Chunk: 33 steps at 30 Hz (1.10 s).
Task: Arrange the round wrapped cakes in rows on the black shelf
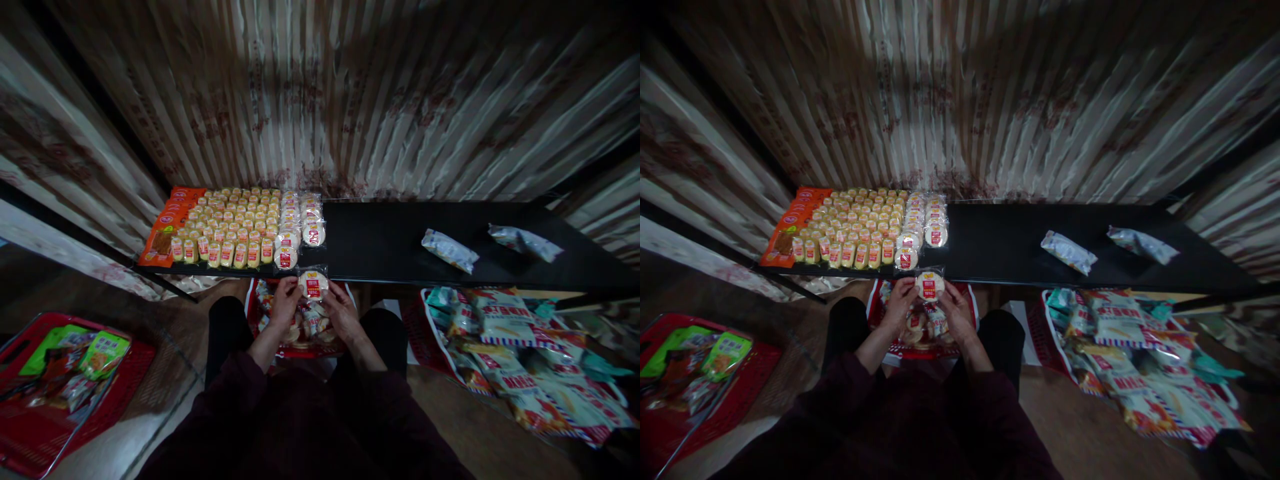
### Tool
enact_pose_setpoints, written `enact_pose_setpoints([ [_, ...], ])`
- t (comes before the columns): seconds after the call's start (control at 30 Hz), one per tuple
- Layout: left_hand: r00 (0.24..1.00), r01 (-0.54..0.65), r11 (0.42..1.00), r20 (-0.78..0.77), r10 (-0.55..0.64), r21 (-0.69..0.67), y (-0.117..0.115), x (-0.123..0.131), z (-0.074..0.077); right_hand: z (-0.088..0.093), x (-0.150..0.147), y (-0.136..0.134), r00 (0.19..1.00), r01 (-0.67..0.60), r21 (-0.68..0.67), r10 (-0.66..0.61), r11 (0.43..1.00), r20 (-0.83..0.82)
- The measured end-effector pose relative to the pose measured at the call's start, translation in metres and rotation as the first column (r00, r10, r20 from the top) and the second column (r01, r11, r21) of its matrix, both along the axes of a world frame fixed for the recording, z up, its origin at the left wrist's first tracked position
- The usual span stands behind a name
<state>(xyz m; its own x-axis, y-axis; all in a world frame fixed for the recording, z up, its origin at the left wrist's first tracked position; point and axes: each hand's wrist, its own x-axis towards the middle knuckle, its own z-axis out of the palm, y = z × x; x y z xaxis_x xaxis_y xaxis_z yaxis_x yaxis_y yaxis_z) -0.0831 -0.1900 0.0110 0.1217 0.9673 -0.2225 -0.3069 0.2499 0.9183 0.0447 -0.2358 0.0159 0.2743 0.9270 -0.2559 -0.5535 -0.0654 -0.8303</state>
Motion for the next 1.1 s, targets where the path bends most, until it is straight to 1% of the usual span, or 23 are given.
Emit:
enact_pose_setpoints([
  [0.13, 0.994, -0.044, 0.994, -0.093, 0.053, 0.102, 0.002, 0.006, 0.004, 0.003, -0.001, 0.003, 0.999, 0.009, 0.032, -0.008, 0.999, -0.043],
  [0.3, 0.971, -0.035, 0.968, -0.221, 0.091, 0.248, 0.003, 0.010, 0.013, 0.012, -0.002, 0.005, 0.995, 0.004, 0.059, 0.001, 0.998, -0.097],
  [0.4, 0.940, -0.013, 0.945, -0.319, 0.124, 0.327, 0.002, 0.011, 0.016, 0.015, -0.002, 0.006, 0.993, 0.004, 0.056, 0.003, 0.998, -0.115],
  [0.53, 0.883, 0.022, 0.925, -0.441, 0.160, 0.380, 0.001, 0.013, 0.021, 0.016, -0.001, 0.006, 0.995, 0.019, 0.041, -0.014, 0.999, -0.101],
  [0.63, 0.845, 0.036, 0.907, -0.497, 0.197, 0.420, 0.000, 0.015, 0.026, 0.015, 0.001, 0.006, 0.996, 0.028, 0.045, -0.024, 0.999, -0.086],
  [0.73, 0.827, 0.066, 0.889, -0.523, 0.204, 0.452, -0.003, 0.016, 0.031, 0.017, 0.002, 0.006, 0.996, 0.055, 0.041, -0.052, 0.998, -0.067],
  [0.87, 0.837, 0.085, 0.888, -0.516, 0.181, 0.451, -0.007, 0.018, 0.036, 0.024, 0.000, 0.006, 0.996, 0.083, 0.043, -0.082, 0.996, -0.025],
  [1.0, 0.874, 0.074, 0.913, -0.468, 0.135, 0.401, -0.012, 0.021, 0.039, 0.030, -0.002, 0.006, 0.991, 0.101, 0.069, -0.107, 0.992, 0.081],
  [1.1, 0.917, 0.044, 0.942, -0.387, 0.094, 0.332, -0.014, 0.025, 0.042, 0.034, -0.002, 0.005, 0.975, 0.094, 0.108, -0.113, 0.990, 0.190],
])
